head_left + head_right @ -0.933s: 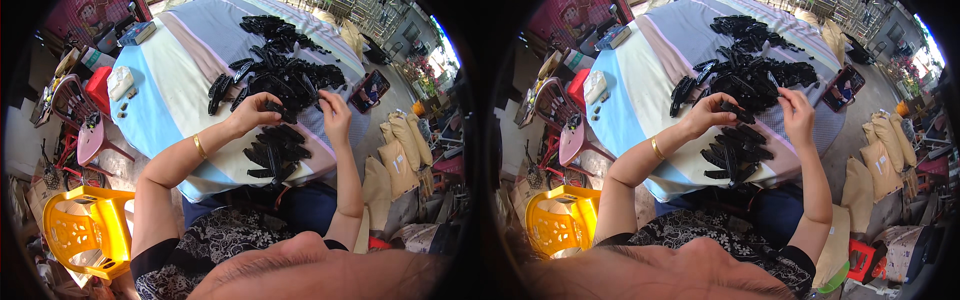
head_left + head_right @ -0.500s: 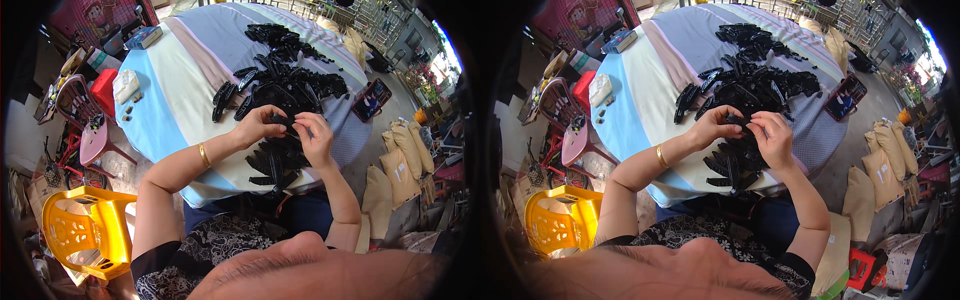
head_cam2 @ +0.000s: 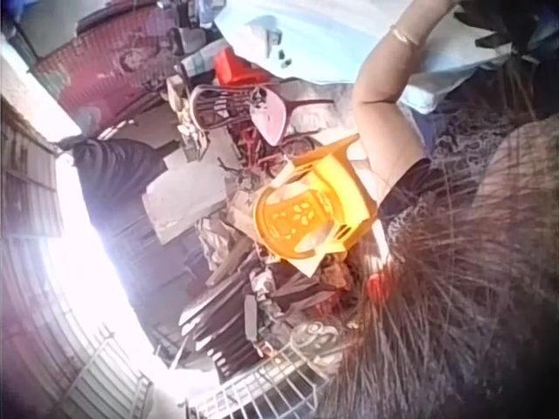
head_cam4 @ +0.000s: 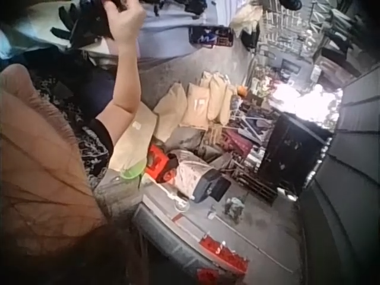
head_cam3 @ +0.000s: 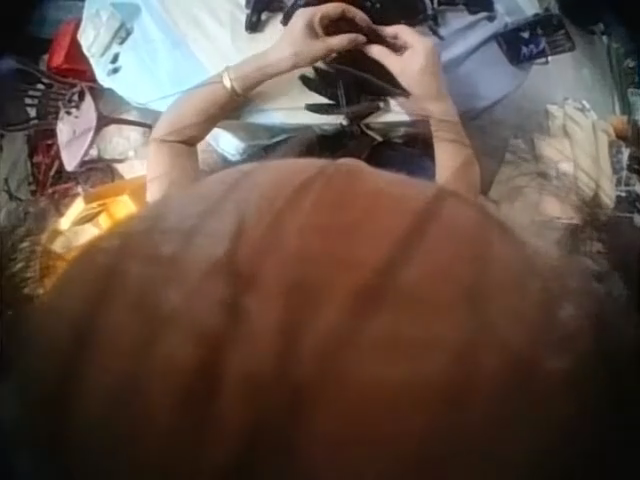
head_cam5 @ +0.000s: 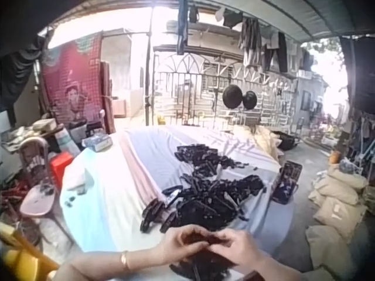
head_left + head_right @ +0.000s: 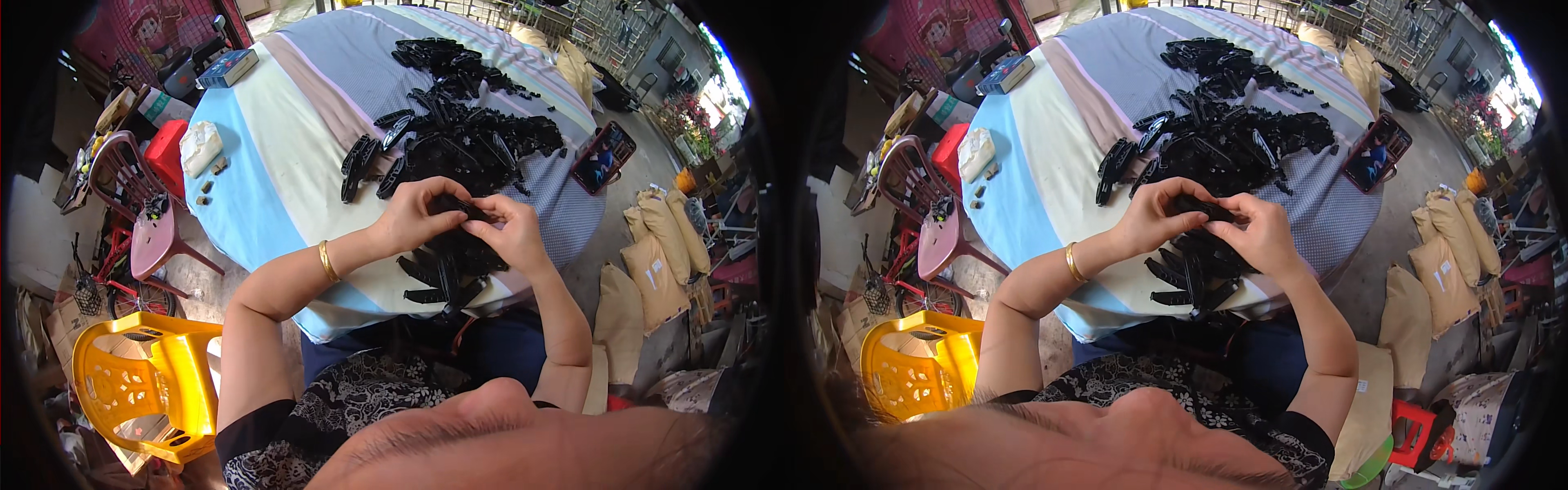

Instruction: Sorting small black plastic components on a table in a workshop setting.

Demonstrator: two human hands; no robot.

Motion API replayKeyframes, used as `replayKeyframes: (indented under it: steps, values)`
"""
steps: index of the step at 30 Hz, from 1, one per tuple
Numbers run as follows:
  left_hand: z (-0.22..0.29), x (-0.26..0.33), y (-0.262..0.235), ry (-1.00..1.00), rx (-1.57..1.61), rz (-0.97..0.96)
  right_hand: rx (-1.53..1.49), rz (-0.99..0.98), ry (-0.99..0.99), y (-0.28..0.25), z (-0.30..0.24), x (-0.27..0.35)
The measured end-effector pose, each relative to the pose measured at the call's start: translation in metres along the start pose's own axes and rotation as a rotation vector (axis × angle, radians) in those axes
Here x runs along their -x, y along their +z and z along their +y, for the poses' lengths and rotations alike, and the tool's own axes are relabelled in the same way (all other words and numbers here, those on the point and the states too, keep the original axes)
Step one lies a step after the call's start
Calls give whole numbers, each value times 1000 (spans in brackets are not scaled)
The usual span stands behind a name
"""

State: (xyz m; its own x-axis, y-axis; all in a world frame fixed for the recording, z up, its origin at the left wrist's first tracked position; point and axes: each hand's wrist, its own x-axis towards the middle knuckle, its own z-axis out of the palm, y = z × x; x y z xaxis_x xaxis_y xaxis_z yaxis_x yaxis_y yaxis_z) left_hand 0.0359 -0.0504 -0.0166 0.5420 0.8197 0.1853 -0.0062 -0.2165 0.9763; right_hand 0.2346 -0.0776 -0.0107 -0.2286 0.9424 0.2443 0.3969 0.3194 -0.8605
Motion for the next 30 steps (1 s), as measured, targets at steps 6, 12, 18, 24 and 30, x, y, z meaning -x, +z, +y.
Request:
replayKeyframes:
  steps: [6,12,18,24,30]
  values:
    - [3,-8,-7,190,-56,-75,-49,-31,15,-4,-1,2]
    - [14,-12,-76,63,-1366,462,181,-212,-80,-11,-19,11]
    - [3,-11,-102,-359,-1400,162,145,-112,24,-30,0,-3]
    - [9,-11,-93,-58,-1260,291,730,193,67,-72,78,-19]
    - [11,-20,-64,82,-7,176,746,242,-4,-65,74,-24]
